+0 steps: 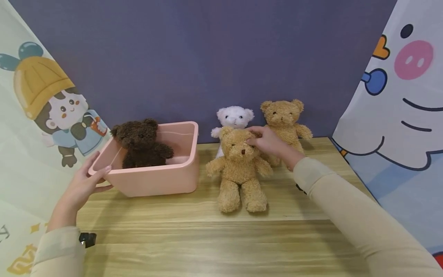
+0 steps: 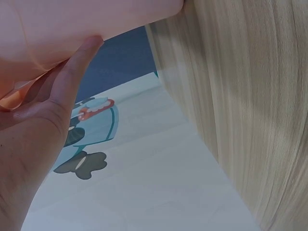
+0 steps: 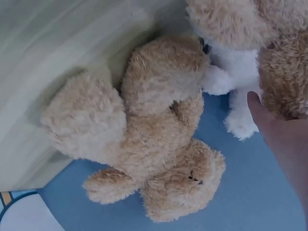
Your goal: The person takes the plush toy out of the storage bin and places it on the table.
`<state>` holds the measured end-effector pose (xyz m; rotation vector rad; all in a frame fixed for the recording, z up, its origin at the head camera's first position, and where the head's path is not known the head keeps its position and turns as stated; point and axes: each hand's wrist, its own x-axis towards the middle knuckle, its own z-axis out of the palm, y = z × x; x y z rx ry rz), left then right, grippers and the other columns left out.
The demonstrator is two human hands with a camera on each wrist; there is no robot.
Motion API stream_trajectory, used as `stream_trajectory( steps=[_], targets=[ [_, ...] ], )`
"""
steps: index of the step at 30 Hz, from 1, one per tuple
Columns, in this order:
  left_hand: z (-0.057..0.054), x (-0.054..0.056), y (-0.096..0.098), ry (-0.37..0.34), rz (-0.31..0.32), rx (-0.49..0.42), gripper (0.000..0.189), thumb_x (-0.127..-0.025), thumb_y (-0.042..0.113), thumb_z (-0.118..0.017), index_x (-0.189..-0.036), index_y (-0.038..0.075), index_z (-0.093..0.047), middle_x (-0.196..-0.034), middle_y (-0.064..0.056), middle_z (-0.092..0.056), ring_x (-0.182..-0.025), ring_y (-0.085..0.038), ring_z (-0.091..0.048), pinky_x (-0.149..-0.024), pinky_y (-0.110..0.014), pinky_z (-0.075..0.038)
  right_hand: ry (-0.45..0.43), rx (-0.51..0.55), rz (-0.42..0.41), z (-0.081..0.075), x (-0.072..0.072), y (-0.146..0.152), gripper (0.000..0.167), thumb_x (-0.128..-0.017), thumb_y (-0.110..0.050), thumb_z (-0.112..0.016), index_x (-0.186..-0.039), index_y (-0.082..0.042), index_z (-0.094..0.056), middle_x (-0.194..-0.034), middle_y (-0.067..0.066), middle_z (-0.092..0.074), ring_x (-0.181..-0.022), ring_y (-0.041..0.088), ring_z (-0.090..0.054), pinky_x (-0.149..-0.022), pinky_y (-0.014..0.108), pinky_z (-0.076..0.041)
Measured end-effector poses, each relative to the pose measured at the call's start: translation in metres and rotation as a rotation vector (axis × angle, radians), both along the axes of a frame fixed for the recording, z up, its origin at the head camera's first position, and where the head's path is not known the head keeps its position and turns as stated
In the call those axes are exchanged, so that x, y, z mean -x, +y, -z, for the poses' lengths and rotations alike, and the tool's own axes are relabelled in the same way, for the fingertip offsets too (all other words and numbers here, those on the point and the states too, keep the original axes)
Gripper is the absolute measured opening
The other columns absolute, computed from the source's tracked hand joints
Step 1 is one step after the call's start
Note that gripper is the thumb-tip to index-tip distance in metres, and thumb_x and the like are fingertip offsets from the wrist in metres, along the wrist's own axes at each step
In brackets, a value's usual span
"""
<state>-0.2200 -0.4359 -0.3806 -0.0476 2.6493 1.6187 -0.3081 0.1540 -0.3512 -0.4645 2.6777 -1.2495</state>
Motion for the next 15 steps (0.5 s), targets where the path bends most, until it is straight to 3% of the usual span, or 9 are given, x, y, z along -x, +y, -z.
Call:
stream_trajectory(
  steps=[4,8,15],
  targets=[
    [-0.001,-0.003,0.000,0.003,-0.004,-0.003,0.095,-0.109,0.043,-0.058,-0.172,0.028,0.012,-0.174,-0.035,-0.008,-0.114,0.000,-0.062,-0.089,-0.037,-0.069,0.022,-0.093,-0.014,-0.006,0.006,-0.005,0.070,-0.110,-0.049,-0.056,-0.168,-0.016,-0.034,-0.176,0.020,-0.025,-0.160,0.048,-0.026,-0.126,0.072,-0.033],
    [-0.003,-0.005,0.003,0.004,-0.007,0.010,0.095,-0.109,0.044,-0.058,-0.172,0.028,0.012,-0.174,-0.035,-0.009,-0.118,-0.007,-0.063,-0.090,-0.038,-0.068,0.031,-0.116,-0.025,-0.011,0.010,-0.011,0.064,-0.112,-0.047,-0.052,-0.167,-0.017,-0.037,-0.176,0.020,-0.022,-0.160,0.048,-0.026,-0.124,0.073,-0.034],
    [0.000,-0.002,0.001,0.013,-0.008,-0.013,0.095,-0.109,0.041,-0.059,-0.172,0.028,0.011,-0.174,-0.034,-0.009,-0.104,0.010,-0.059,-0.087,-0.036,-0.069,0.053,-0.121,-0.024,-0.031,0.016,-0.018,0.053,-0.113,-0.044,-0.051,-0.159,-0.020,-0.049,-0.173,0.019,-0.030,-0.156,0.046,-0.033,-0.120,0.070,-0.041]
  ],
)
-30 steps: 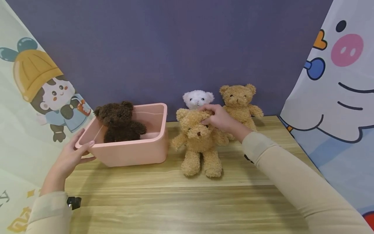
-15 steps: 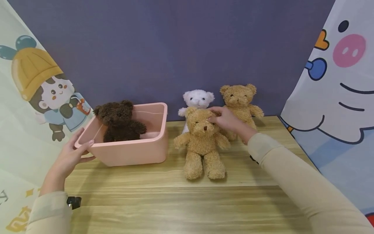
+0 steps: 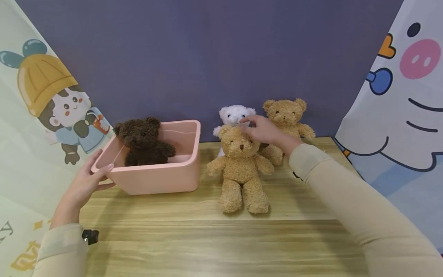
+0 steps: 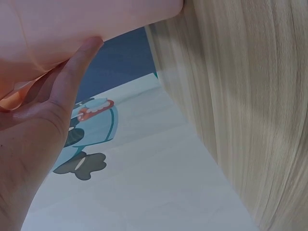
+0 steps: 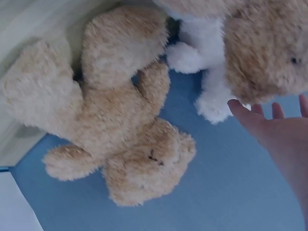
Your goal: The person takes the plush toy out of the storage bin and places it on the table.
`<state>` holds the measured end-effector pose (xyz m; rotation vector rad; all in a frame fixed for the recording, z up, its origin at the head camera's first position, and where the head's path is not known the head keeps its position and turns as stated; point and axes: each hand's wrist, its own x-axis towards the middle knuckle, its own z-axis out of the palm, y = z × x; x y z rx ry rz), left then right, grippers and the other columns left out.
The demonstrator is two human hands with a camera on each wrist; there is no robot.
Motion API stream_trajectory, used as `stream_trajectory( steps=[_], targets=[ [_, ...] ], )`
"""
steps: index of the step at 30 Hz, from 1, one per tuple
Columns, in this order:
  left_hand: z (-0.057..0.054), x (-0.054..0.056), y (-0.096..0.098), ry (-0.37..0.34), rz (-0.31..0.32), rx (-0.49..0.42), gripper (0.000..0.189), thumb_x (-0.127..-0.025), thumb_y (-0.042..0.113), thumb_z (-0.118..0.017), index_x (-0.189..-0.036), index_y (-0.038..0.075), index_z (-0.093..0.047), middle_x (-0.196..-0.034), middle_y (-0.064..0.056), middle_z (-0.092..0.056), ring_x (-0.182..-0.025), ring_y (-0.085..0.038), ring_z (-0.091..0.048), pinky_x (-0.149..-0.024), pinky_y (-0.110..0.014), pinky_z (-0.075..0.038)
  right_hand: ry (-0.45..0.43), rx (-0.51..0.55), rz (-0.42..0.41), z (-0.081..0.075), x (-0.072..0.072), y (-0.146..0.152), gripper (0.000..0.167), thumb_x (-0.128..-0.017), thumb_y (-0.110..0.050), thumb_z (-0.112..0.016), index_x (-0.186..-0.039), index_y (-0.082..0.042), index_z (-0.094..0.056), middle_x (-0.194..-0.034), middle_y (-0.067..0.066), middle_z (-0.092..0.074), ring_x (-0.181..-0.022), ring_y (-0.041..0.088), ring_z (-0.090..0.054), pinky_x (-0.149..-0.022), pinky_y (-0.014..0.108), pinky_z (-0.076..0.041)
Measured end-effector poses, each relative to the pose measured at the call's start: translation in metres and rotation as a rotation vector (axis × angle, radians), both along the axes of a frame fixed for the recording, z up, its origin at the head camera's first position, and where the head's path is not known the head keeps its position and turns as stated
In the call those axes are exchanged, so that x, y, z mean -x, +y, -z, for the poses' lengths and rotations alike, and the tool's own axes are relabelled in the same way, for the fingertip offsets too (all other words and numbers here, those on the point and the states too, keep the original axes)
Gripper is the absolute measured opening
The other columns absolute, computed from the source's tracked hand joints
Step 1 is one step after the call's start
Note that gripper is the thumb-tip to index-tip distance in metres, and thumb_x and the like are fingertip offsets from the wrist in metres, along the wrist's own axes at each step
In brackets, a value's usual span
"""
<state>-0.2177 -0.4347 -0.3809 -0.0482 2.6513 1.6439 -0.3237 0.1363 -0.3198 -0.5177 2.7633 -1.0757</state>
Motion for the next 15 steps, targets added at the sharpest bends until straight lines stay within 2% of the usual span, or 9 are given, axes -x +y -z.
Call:
stream_trajectory(
  steps=[2,6,8,10,13,15],
  targets=[
    [0.000,0.001,0.000,0.002,-0.004,0.006,0.095,-0.109,0.041,-0.059,-0.172,0.028,0.011,-0.174,-0.034,-0.010,-0.107,0.007,-0.060,-0.087,-0.036,-0.069,-0.010,-0.012,0.001,-0.006,0.001,0.000,0.053,-0.112,-0.047,-0.050,-0.159,-0.023,-0.049,-0.173,0.019,-0.030,-0.155,0.045,-0.035,-0.115,0.069,-0.045],
    [0.000,0.000,0.002,0.000,-0.010,0.032,0.096,-0.109,0.044,-0.059,-0.172,0.028,0.011,-0.174,-0.033,-0.011,-0.126,-0.019,-0.063,-0.087,-0.037,-0.069,-0.034,-0.024,-0.001,-0.015,0.000,-0.001,0.056,-0.111,-0.052,-0.050,-0.160,-0.024,-0.048,-0.172,0.019,-0.030,-0.153,0.043,-0.038,-0.107,0.063,-0.050],
    [-0.001,-0.001,0.003,0.000,-0.010,0.038,0.096,-0.109,0.044,-0.059,-0.172,0.027,0.011,-0.174,-0.033,-0.012,-0.130,-0.024,-0.061,-0.088,-0.037,-0.069,-0.043,-0.011,-0.005,-0.019,0.001,-0.003,0.055,-0.111,-0.049,-0.051,-0.160,-0.023,-0.048,-0.172,0.018,-0.031,-0.153,0.041,-0.039,-0.102,0.061,-0.052],
    [-0.002,-0.002,0.004,0.002,-0.008,0.032,0.096,-0.109,0.045,-0.059,-0.172,0.027,0.011,-0.174,-0.034,-0.012,-0.126,-0.018,-0.063,-0.088,-0.037,-0.069,-0.035,-0.002,-0.013,-0.023,0.002,-0.007,0.054,-0.112,-0.046,-0.051,-0.159,-0.021,-0.048,-0.170,0.017,-0.035,-0.152,0.039,-0.041,-0.104,0.059,-0.052],
    [-0.003,-0.003,0.004,0.007,-0.006,0.012,0.096,-0.109,0.044,-0.060,-0.172,0.026,0.011,-0.174,-0.034,-0.011,-0.112,0.000,-0.062,-0.088,-0.037,-0.069,-0.014,0.009,-0.026,-0.032,0.005,-0.014,0.053,-0.112,-0.040,-0.053,-0.159,-0.017,-0.047,-0.166,0.017,-0.041,-0.153,0.039,-0.041,-0.111,0.061,-0.050],
    [-0.004,-0.004,0.004,0.009,-0.003,0.003,0.096,-0.109,0.044,-0.060,-0.172,0.026,0.010,-0.174,-0.035,-0.011,-0.108,0.005,-0.060,-0.088,-0.037,-0.069,0.003,0.004,-0.036,-0.040,0.007,-0.020,0.054,-0.112,-0.039,-0.053,-0.160,-0.015,-0.046,-0.163,0.018,-0.043,-0.153,0.039,-0.040,-0.116,0.062,-0.049]
  ],
)
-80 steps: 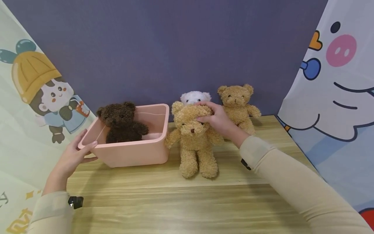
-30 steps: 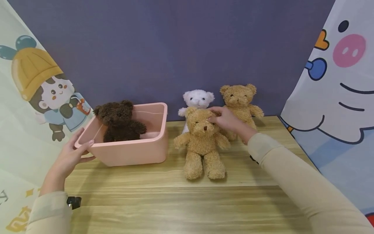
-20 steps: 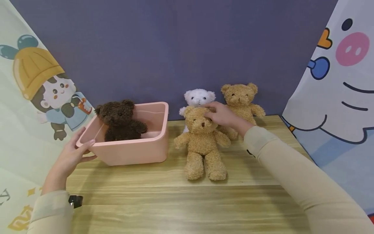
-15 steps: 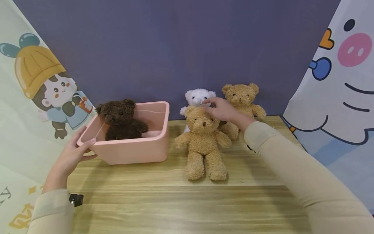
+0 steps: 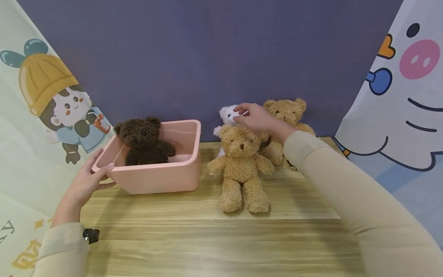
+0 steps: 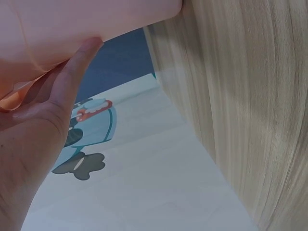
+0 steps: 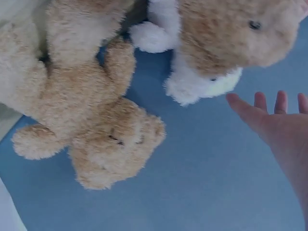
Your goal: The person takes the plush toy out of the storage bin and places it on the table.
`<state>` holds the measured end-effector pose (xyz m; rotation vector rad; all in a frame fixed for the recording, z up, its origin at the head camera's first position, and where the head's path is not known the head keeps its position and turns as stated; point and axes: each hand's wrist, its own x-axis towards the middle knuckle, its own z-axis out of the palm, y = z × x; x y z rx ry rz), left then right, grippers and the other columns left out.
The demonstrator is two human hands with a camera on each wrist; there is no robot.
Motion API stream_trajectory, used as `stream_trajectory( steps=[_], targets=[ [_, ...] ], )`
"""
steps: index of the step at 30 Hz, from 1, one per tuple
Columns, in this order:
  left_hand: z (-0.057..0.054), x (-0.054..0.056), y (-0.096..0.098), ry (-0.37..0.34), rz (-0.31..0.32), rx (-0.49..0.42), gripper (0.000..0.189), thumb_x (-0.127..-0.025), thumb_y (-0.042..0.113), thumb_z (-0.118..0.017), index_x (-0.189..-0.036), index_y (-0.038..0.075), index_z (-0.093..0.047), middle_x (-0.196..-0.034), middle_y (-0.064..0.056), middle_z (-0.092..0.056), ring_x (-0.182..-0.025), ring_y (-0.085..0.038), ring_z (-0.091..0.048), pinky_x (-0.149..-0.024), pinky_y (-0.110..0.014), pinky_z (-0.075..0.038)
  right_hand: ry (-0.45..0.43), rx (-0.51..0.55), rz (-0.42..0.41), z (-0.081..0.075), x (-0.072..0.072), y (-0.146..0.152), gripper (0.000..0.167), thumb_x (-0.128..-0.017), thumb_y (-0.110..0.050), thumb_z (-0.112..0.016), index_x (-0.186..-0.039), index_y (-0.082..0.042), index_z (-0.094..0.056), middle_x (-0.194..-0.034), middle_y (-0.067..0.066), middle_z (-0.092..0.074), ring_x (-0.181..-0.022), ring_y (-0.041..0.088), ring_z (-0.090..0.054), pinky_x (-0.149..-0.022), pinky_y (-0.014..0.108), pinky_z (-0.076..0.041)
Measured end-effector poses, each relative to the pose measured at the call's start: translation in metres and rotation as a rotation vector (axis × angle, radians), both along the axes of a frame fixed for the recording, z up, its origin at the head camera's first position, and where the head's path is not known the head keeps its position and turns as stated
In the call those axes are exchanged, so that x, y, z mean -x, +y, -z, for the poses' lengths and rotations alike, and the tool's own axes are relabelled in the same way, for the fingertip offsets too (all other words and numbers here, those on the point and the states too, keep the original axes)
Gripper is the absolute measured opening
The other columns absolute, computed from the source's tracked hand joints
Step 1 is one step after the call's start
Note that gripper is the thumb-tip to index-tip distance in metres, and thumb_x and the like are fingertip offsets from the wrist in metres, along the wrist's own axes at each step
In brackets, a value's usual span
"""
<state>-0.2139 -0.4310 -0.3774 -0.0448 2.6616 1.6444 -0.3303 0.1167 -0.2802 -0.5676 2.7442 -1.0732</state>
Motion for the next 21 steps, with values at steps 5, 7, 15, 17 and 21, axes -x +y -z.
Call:
stream_trajectory(
  steps=[5,7,15,17,21],
  targets=[
    [0.000,0.001,-0.001,-0.008,0.003,0.003,0.096,-0.109,0.044,-0.059,-0.172,0.027,0.011,-0.174,-0.034,-0.011,-0.110,0.003,-0.061,-0.088,-0.038,-0.069,0.019,-0.018,-0.004,-0.017,0.002,-0.014,0.056,-0.112,-0.040,-0.053,-0.162,-0.018,-0.044,-0.165,0.014,-0.043,-0.152,0.036,-0.042,-0.114,0.059,-0.051],
    [0.001,0.003,-0.002,-0.011,0.003,0.010,0.096,-0.109,0.044,-0.059,-0.172,0.027,0.011,-0.174,-0.034,-0.010,-0.112,0.000,-0.061,-0.089,-0.038,-0.069,0.025,-0.025,0.003,-0.022,0.003,-0.021,0.053,-0.112,-0.036,-0.052,-0.162,-0.019,-0.044,-0.165,0.012,-0.044,-0.153,0.034,-0.043,-0.115,0.057,-0.050],
    [0.005,0.004,-0.002,-0.024,0.010,-0.019,0.096,-0.110,0.041,-0.059,-0.172,0.025,0.013,-0.173,-0.038,-0.006,-0.101,0.010,-0.060,-0.084,-0.035,-0.069,0.027,0.001,0.008,-0.033,0.007,-0.063,0.050,-0.112,-0.035,-0.054,-0.159,-0.022,-0.047,-0.163,0.009,-0.045,-0.151,0.028,-0.045,-0.116,0.050,-0.052],
    [0.006,0.002,-0.003,-0.030,0.010,-0.022,0.096,-0.110,0.040,-0.058,-0.171,0.026,0.014,-0.173,-0.038,-0.005,-0.098,0.013,-0.060,-0.083,-0.033,-0.069,0.030,0.015,-0.003,-0.034,0.007,-0.076,0.048,-0.111,-0.032,-0.054,-0.158,-0.022,-0.048,-0.163,0.008,-0.045,-0.150,0.027,-0.046,-0.114,0.049,-0.053],
    [0.007,0.003,-0.004,-0.035,0.007,0.001,0.096,-0.110,0.042,-0.058,-0.171,0.029,0.014,-0.174,-0.037,-0.004,-0.098,0.012,-0.060,-0.082,-0.033,-0.069,0.050,0.036,-0.040,-0.038,0.009,-0.100,0.047,-0.110,-0.023,-0.051,-0.157,-0.023,-0.050,-0.163,0.009,-0.044,-0.148,0.027,-0.048,-0.101,0.044,-0.055]
  ],
)
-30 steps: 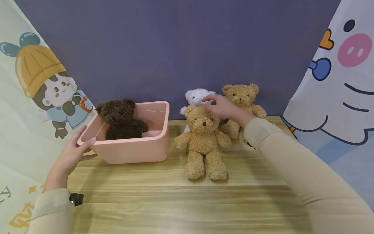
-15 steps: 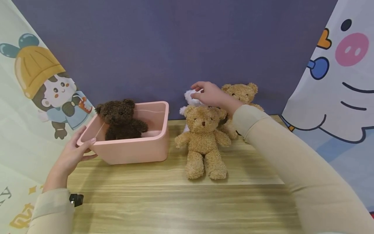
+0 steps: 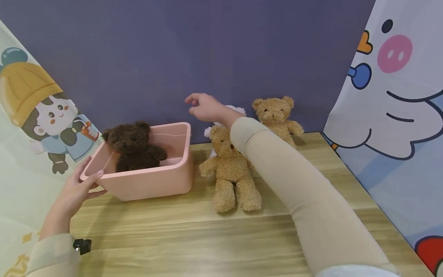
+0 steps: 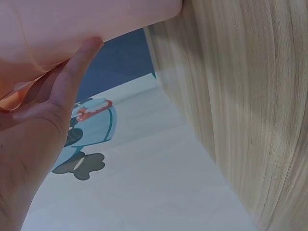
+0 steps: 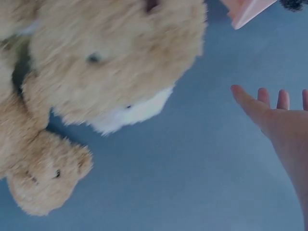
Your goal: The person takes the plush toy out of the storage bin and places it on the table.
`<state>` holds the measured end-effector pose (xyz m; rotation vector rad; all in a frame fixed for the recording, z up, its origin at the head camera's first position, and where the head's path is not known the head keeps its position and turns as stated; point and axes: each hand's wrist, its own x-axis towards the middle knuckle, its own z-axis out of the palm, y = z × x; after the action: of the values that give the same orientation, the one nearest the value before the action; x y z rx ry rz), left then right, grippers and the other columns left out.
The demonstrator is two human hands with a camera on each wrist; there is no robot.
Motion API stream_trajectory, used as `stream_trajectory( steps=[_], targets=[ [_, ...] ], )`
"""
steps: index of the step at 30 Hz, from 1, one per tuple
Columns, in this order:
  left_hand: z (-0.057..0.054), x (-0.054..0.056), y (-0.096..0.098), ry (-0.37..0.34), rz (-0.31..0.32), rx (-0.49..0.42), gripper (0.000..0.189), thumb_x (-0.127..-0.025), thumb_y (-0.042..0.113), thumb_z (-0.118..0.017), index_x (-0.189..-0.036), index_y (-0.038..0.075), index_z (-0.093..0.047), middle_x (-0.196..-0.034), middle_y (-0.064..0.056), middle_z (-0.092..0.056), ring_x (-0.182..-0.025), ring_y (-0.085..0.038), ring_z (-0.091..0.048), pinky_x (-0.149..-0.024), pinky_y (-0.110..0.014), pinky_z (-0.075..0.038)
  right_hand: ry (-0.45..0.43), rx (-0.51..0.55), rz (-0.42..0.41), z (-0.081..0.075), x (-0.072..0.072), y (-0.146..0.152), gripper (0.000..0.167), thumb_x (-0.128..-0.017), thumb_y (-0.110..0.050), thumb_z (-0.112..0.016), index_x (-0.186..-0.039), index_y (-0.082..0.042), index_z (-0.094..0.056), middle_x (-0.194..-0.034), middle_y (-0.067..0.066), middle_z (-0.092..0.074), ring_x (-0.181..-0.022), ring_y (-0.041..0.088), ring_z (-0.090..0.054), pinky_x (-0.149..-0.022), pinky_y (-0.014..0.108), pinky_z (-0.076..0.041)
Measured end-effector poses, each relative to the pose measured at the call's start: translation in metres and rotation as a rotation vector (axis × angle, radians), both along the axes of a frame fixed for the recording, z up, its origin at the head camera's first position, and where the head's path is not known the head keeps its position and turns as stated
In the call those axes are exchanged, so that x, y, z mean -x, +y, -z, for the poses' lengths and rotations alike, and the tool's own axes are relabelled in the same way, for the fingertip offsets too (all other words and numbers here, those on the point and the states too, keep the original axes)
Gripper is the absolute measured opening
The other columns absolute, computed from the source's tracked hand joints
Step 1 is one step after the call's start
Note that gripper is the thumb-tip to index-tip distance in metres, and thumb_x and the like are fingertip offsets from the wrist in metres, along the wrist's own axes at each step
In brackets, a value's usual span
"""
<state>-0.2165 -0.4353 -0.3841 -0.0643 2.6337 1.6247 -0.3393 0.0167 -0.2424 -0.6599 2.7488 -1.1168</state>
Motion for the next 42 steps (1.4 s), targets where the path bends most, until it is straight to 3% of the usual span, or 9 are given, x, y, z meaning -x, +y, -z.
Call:
stream_trajectory(
  steps=[4,12,17,22,27,30,35,38,42],
  targets=[
    [0.002,-0.001,-0.004,-0.011,-0.005,-0.001,0.095,-0.110,0.042,-0.058,-0.171,0.030,0.015,-0.174,-0.037,-0.003,-0.099,0.010,-0.060,-0.081,-0.032,-0.069,0.011,-0.004,-0.048,-0.002,0.005,-0.025,0.050,-0.108,-0.019,-0.049,-0.158,-0.022,-0.049,-0.166,0.010,-0.042,-0.150,0.027,-0.046,-0.098,0.042,-0.053],
    [0.003,0.003,-0.008,0.003,0.004,-0.022,0.095,-0.111,0.037,-0.057,-0.171,0.028,0.016,-0.172,-0.040,-0.001,-0.094,0.015,-0.059,-0.077,-0.029,-0.069,0.033,-0.061,-0.131,-0.002,0.013,-0.070,0.053,-0.110,-0.022,-0.049,-0.163,-0.021,-0.043,-0.174,0.010,-0.028,-0.161,0.024,-0.028,-0.121,0.040,-0.042],
    [0.002,0.005,-0.008,-0.001,0.016,-0.011,0.095,-0.111,0.040,-0.057,-0.170,0.029,0.016,-0.172,-0.040,-0.002,-0.095,0.015,-0.059,-0.080,-0.032,-0.070,0.021,-0.094,-0.163,-0.001,0.012,-0.102,0.056,-0.111,-0.023,-0.049,-0.166,-0.024,-0.038,-0.177,0.009,-0.017,-0.163,0.021,-0.022,-0.117,0.035,-0.042],
    [0.001,0.003,-0.012,0.011,0.009,-0.017,0.094,-0.111,0.038,-0.057,-0.171,0.032,0.014,-0.172,-0.040,0.001,-0.094,0.015,-0.060,-0.078,-0.031,-0.069,-0.001,-0.143,-0.191,-0.002,0.009,-0.143,0.058,-0.111,-0.026,-0.052,-0.166,-0.031,-0.036,-0.178,0.001,-0.012,-0.163,0.015,-0.022,-0.103,0.029,-0.044],
    [0.002,-0.002,-0.019,-0.003,0.010,0.012,0.094,-0.111,0.040,-0.056,-0.170,0.032,0.016,-0.171,-0.041,0.001,-0.094,0.017,-0.059,-0.077,-0.030,-0.069,-0.026,-0.283,-0.230,0.001,0.005,-0.185,0.061,-0.111,-0.035,-0.054,-0.166,-0.042,-0.030,-0.178,-0.009,-0.008,-0.165,0.012,-0.016,-0.115,0.025,-0.041],
    [0.002,-0.004,-0.022,-0.007,0.013,0.018,0.094,-0.111,0.039,-0.056,-0.170,0.031,0.017,-0.171,-0.042,-0.001,-0.094,0.016,-0.059,-0.077,-0.031,-0.070,-0.045,-0.345,-0.268,0.006,0.006,-0.205,0.063,-0.111,-0.040,-0.053,-0.167,-0.045,-0.025,-0.179,-0.011,-0.006,-0.166,0.011,-0.013,-0.127,0.025,-0.035],
    [0.001,0.000,-0.016,0.004,0.028,0.032,0.095,-0.111,0.040,-0.057,-0.170,0.029,0.017,-0.171,-0.041,-0.003,-0.096,0.016,-0.057,-0.079,-0.033,-0.070,-0.099,-0.378,-0.261,0.011,0.007,-0.220,0.065,-0.111,-0.044,-0.052,-0.168,-0.045,-0.023,-0.179,-0.013,-0.010,-0.166,0.009,-0.010,-0.133,0.025,-0.028],
    [0.000,0.005,-0.011,0.006,0.039,0.029,0.096,-0.111,0.040,-0.057,-0.171,0.026,0.017,-0.172,-0.040,-0.003,-0.097,0.016,-0.057,-0.081,-0.034,-0.070,-0.122,-0.408,-0.226,0.012,0.007,-0.222,0.068,-0.110,-0.048,-0.051,-0.169,-0.046,-0.017,-0.180,-0.014,-0.003,-0.168,0.010,0.001,-0.138,0.029,-0.019],
    [0.001,0.006,-0.009,-0.002,0.047,0.002,0.096,-0.111,0.037,-0.057,-0.170,0.026,0.017,-0.172,-0.040,0.001,-0.097,0.015,-0.057,-0.080,-0.033,-0.070,-0.088,-0.449,-0.224,0.012,0.008,-0.226,0.072,-0.111,-0.052,-0.048,-0.170,-0.044,-0.008,-0.180,-0.017,-0.001,-0.167,0.010,0.010,-0.140,0.028,-0.003]
  ],
)
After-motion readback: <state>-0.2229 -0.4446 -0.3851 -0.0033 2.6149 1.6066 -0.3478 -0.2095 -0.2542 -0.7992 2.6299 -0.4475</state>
